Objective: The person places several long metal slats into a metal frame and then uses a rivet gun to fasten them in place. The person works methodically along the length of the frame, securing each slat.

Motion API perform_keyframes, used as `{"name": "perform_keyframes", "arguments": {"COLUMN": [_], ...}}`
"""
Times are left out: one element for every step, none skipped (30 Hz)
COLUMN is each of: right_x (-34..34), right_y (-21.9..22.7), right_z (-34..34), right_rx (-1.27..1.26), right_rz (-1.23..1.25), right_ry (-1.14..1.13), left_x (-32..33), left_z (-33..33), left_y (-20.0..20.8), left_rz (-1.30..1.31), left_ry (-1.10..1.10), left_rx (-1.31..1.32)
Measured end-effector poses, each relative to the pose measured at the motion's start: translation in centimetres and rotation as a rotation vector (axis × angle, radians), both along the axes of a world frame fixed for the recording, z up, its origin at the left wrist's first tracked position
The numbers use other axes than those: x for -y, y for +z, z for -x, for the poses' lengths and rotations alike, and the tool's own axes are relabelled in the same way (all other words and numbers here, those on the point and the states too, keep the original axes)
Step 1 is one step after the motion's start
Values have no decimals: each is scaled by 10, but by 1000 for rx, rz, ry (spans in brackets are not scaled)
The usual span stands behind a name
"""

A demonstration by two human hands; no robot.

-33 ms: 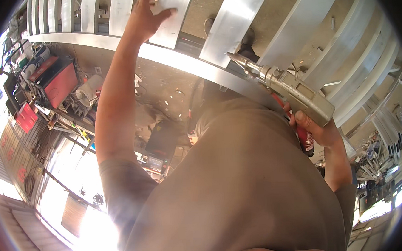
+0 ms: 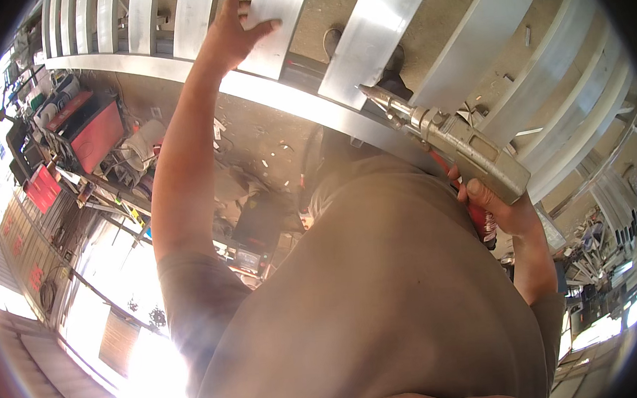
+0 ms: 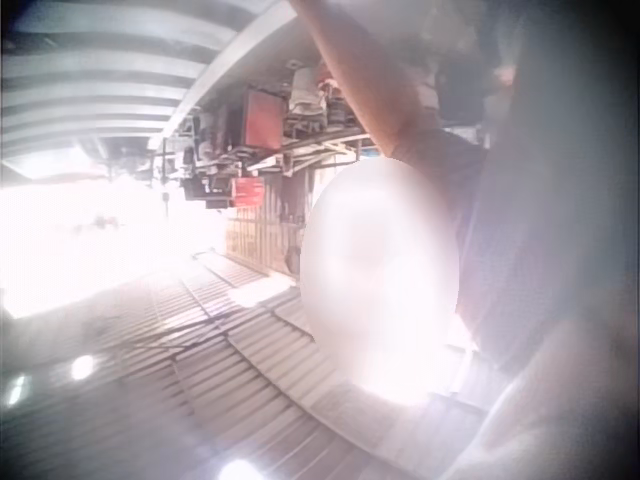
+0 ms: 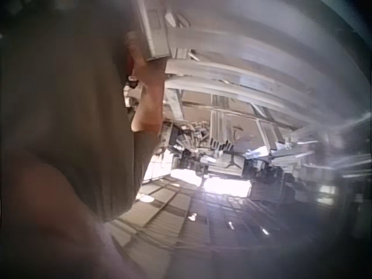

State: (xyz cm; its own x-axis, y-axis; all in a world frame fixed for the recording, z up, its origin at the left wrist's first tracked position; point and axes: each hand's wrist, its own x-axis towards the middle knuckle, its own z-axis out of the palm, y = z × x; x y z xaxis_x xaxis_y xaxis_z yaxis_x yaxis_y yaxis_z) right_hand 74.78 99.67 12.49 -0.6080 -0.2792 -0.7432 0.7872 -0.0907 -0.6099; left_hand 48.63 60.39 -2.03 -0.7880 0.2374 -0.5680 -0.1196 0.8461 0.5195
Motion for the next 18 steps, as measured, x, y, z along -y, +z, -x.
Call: {"name": "perform_keyframes", "arguments": {"right_x": [7,12,19,27,33,40,47,52,59,63,67,71,74,77,80,83,85,87], "right_y": [1,0,1,1,1,0,-1,-1,-1,-1,0,1,2,3,3,4,4,3], "right_z": [2,7,10,14,19,24,29,34,39,44,49,54,59,65,71,77,85,93], "right_rx": [-8,50,59,56,62,68,91,104,113,109,134,119,129,138,93,50,33,16], "right_rz": [2,17,32,42,50,58,66,66,74,72,63,59,48,39,17,-4,0,3], "right_ry": [-13,36,15,-13,-26,-39,-37,-24,-47,-61,-58,-60,-46,-42,-22,-12,8,28], "left_x": [6,14,19,23,26,29,32,34,37,38,40,41,41,40,39,36,33,28], "left_z": [-1,-5,-8,-10,-12,-13,-15,-15,-15,-15,-15,-15,-14,-13,-11,-8,-5,-1], "left_y": [-5,-8,-10,-13,-15,-17,-19,-21,-23,-24,-25,-26,-26,-25,-23,-19,-15,-9], "left_rz": [-34,-68,-103,-100,-124,-154,-175,-223,-231,-224,-228,-222,-228,-245,-201,-170,-139,-115], "left_ry": [3,5,9,-4,15,31,43,60,40,26,12,14,16,12,-3,-24,-44,-75], "left_rx": [41,87,137,144,163,167,181,198,201,222,236,259,271,276,269,259,245,220]}}
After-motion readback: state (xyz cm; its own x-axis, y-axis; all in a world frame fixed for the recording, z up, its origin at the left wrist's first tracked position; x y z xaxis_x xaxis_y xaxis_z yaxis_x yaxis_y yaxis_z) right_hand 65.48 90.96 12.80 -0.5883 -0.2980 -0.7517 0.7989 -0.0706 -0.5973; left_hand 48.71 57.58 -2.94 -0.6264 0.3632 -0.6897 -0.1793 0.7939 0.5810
